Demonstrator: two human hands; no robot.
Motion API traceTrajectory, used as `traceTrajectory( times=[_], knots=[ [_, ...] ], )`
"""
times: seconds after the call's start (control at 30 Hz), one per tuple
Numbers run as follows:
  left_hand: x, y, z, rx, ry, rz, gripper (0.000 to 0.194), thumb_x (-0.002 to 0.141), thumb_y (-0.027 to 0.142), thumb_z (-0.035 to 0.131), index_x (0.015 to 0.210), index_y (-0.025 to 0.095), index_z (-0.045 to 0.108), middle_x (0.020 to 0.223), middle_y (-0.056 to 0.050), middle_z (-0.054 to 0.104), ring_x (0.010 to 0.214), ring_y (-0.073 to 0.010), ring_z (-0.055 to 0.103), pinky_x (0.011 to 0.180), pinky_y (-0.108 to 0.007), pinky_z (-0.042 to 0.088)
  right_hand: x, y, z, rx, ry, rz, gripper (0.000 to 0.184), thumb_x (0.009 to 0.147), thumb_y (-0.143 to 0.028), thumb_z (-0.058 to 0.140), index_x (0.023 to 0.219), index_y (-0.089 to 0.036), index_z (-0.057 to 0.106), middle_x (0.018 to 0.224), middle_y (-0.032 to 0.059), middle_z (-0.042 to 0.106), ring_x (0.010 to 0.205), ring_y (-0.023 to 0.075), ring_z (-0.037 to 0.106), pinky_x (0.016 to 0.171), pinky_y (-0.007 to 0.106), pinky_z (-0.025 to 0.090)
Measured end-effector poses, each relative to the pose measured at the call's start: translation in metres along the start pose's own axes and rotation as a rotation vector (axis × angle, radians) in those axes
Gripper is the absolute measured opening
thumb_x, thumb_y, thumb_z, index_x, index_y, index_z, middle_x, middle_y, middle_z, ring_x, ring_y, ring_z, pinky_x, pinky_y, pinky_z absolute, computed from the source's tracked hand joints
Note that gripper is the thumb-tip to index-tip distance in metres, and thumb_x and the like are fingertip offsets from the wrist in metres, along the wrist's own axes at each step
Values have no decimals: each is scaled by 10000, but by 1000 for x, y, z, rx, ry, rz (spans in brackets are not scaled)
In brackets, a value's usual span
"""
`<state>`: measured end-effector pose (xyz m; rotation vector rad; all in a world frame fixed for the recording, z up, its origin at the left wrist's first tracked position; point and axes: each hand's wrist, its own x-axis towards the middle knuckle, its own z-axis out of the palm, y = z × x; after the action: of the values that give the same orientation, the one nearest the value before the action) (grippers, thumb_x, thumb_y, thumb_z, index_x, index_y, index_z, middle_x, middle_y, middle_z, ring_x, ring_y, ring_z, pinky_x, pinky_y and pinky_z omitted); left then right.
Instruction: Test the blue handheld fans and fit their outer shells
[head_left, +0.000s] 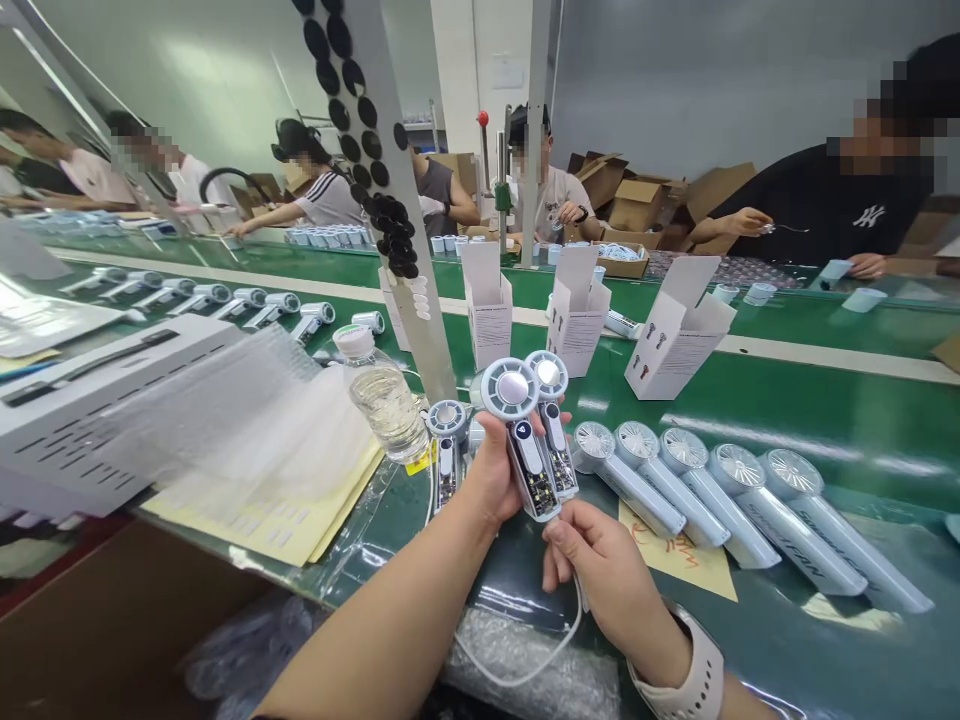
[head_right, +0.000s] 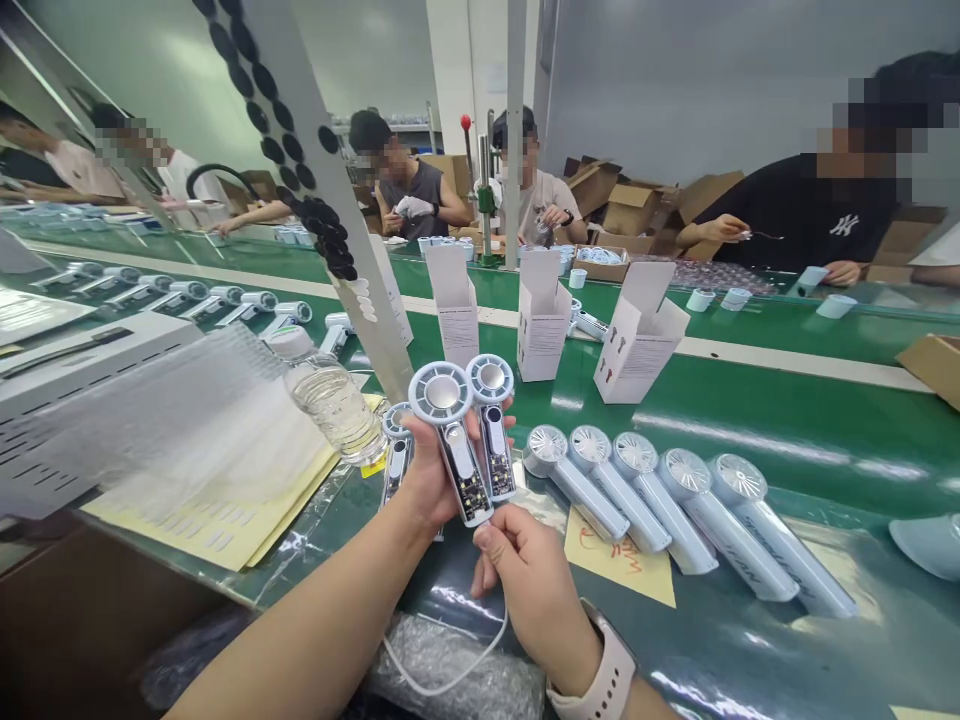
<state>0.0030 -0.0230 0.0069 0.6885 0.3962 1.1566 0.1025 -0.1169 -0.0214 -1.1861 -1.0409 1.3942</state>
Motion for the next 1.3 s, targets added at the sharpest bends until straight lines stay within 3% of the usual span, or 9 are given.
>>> traceTrajectory(
  times=[0.13,0.33,0.53,0.7,0.83,1.13,1.3],
  knots=[
    [-1,-3,-1,6,41,31,703,466,815,740,632,140,636,1073,-132,714,1113,-345,638,934,-419,525,2,3,1,-8,-4,11,499,818,-694,601,689,-224,494,480,-71,464,459,148,552,540,278,437],
    [3,2,-4,-137,38,6,699,487,832,715,632,160,590,1055,-106,714,1070,-320,656,902,-421,539,2,-7,-6,-278,-14,-221,426,910,-600,543,736,-212,574,860,48,645,846,210,595,779,319,459],
    [1,5,-3,-143,-34,-18,685,498,819,724,638,160,598,1113,-102,700,1079,-297,651,839,-361,553,4,-3,-10,-171,85,-122,516,849,-693,578,659,-215,540,584,-8,577,599,174,560,642,306,433],
    [-1,5,-2,-79,-52,33,698,484,832,715,640,158,616,1105,-112,698,1115,-322,637,869,-382,553,5,-4,-9,34,74,-26,529,760,-715,674,665,-217,522,474,-46,525,473,152,553,550,287,435],
    [-2,6,-2,-62,-64,13,702,500,833,707,641,151,618,1094,-118,697,1091,-330,649,829,-379,564,8,-4,-14,32,32,-40,499,770,-642,720,624,-204,532,472,-30,555,474,136,558,546,267,447],
    [-4,-1,0,5,-45,68,714,477,837,714,622,143,634,1113,-142,699,1113,-355,636,882,-421,554,9,0,-7,103,166,11,572,694,-729,721,612,-213,488,432,-59,493,385,114,497,456,245,386],
    [-3,-3,0,-16,-8,59,697,477,831,724,618,154,639,1064,-122,714,1043,-334,659,843,-409,556,11,0,-13,-86,145,-89,532,800,-721,614,687,-204,565,609,-1,583,618,172,570,634,298,445]
  ],
)
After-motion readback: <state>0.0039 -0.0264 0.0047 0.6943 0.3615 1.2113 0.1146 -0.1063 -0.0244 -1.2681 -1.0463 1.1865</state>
